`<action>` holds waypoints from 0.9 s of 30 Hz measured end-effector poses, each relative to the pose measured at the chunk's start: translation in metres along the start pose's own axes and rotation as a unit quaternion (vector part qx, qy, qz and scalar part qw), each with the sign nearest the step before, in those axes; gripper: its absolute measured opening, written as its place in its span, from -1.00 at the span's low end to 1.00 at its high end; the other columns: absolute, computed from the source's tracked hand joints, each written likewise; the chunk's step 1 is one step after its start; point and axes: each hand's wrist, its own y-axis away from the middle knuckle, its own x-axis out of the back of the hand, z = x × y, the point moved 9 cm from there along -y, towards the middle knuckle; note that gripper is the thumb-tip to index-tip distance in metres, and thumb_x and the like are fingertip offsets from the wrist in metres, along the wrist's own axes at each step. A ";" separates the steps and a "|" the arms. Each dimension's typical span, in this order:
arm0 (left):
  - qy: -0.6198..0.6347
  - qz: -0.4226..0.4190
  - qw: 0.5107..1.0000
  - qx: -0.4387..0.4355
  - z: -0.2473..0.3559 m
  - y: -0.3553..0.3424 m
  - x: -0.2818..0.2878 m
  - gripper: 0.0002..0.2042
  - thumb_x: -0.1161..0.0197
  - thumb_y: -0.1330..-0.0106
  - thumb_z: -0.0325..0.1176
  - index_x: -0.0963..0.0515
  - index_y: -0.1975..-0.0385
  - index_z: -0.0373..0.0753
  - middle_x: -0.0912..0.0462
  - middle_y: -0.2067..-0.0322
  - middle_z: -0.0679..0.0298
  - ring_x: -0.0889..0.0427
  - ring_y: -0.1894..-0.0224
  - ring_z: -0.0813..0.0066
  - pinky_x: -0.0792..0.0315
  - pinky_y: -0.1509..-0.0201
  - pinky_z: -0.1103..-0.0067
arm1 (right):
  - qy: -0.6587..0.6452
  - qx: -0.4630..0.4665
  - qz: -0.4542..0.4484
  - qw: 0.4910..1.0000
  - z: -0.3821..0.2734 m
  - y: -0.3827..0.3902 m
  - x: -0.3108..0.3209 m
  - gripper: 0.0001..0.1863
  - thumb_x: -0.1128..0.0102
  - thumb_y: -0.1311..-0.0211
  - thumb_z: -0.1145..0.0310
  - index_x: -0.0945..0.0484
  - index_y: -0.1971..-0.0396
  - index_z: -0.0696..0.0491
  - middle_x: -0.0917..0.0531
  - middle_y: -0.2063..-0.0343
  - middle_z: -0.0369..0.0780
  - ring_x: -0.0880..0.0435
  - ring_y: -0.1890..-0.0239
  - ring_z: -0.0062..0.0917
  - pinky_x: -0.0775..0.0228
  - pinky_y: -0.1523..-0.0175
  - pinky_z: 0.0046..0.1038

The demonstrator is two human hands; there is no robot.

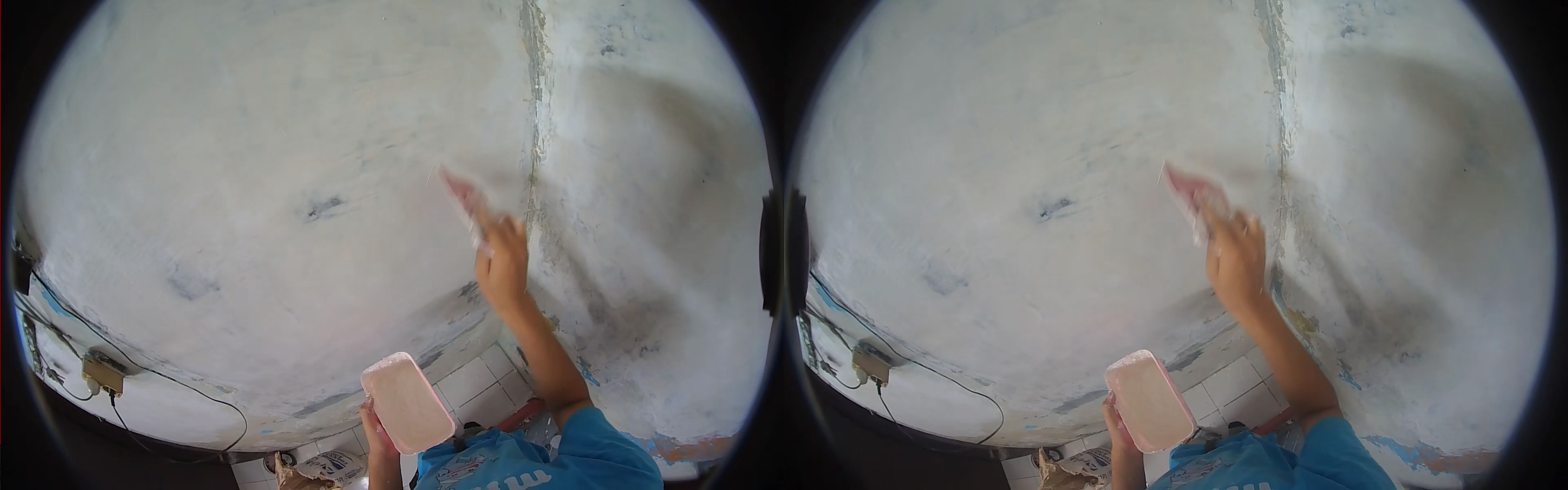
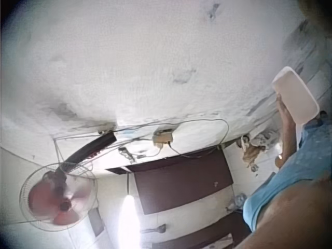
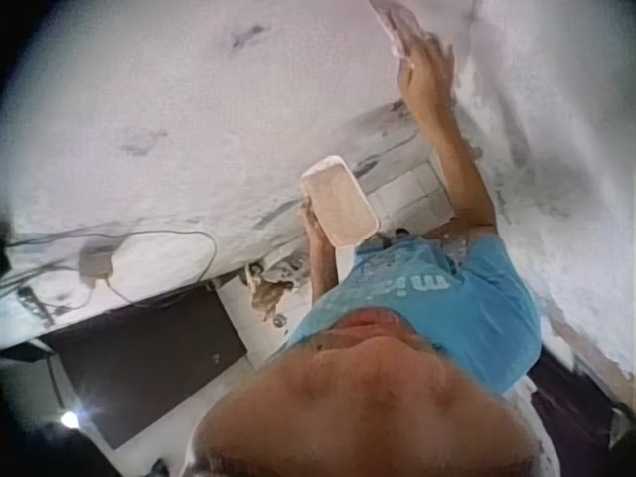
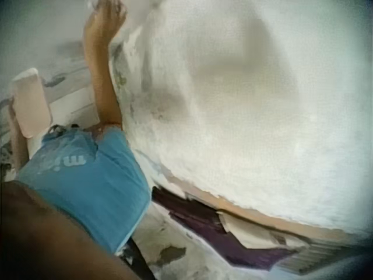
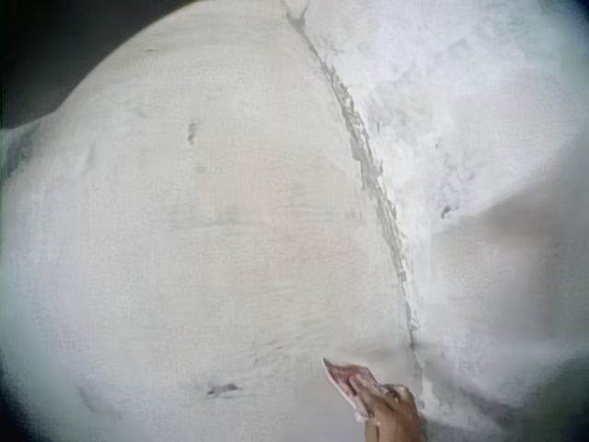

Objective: The person applies plaster to the wall and corner using a scraper, repeatedly scooping plaster paste from a plastic container and spreading it across the wall surface.

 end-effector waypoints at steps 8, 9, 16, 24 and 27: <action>0.017 -0.019 1.000 -0.007 -0.006 -0.002 -0.001 -0.41 0.03 -0.43 0.12 -0.41 -0.24 -0.25 -0.57 -0.12 0.16 -0.55 -0.14 0.27 -0.44 -0.21 0.35 | 0.115 0.091 0.023 0.989 -0.021 0.032 -0.035 -0.37 -0.19 -0.10 0.60 -0.51 -0.25 -0.05 -0.66 -0.09 -0.24 -0.54 -0.02 -0.21 -0.32 -0.15 -0.25; 0.018 -0.009 1.000 -0.006 -0.007 -0.002 0.005 -0.41 0.03 -0.44 0.12 -0.41 -0.23 -0.25 -0.57 -0.11 0.16 -0.56 -0.14 0.27 -0.45 -0.21 0.35 | 0.113 0.093 0.025 0.989 -0.019 0.039 -0.030 -0.37 -0.19 -0.10 0.60 -0.51 -0.25 -0.05 -0.66 -0.09 -0.24 -0.54 -0.02 -0.21 -0.32 -0.15 -0.25; 0.005 -0.046 0.999 -0.006 -0.001 -0.010 -0.004 -0.43 0.02 -0.43 0.11 -0.44 -0.20 -0.24 -0.60 -0.09 0.17 -0.58 -0.10 0.28 -0.48 -0.17 0.35 | 0.063 0.111 0.125 0.984 0.007 -0.051 0.075 -0.36 -0.02 -0.03 0.71 -0.54 -0.20 0.05 -0.66 -0.07 -0.15 -0.56 0.03 -0.13 -0.40 -0.11 -0.28; 0.004 -0.023 1.000 -0.012 -0.006 -0.007 -0.008 -0.43 0.02 -0.43 0.11 -0.42 -0.23 -0.21 -0.59 -0.10 0.18 -0.58 -0.10 0.26 -0.49 -0.16 0.34 | 0.141 0.157 0.063 0.975 -0.033 -0.026 0.003 -0.44 -0.21 -0.11 0.57 -0.59 -0.19 -0.03 -0.61 -0.17 -0.23 -0.55 -0.09 -0.31 -0.32 -0.16 -0.24; 0.017 -0.021 1.000 -0.015 -0.018 -0.014 0.020 -0.42 0.04 -0.47 0.08 -0.38 -0.28 -0.24 -0.57 -0.14 0.12 -0.60 -0.11 0.22 -0.52 -0.17 0.34 | 0.091 0.146 -0.006 0.985 -0.020 0.017 0.002 -0.47 -0.14 -0.11 0.58 -0.60 -0.16 0.00 -0.64 -0.13 -0.20 -0.56 -0.07 -0.26 -0.33 -0.17 -0.25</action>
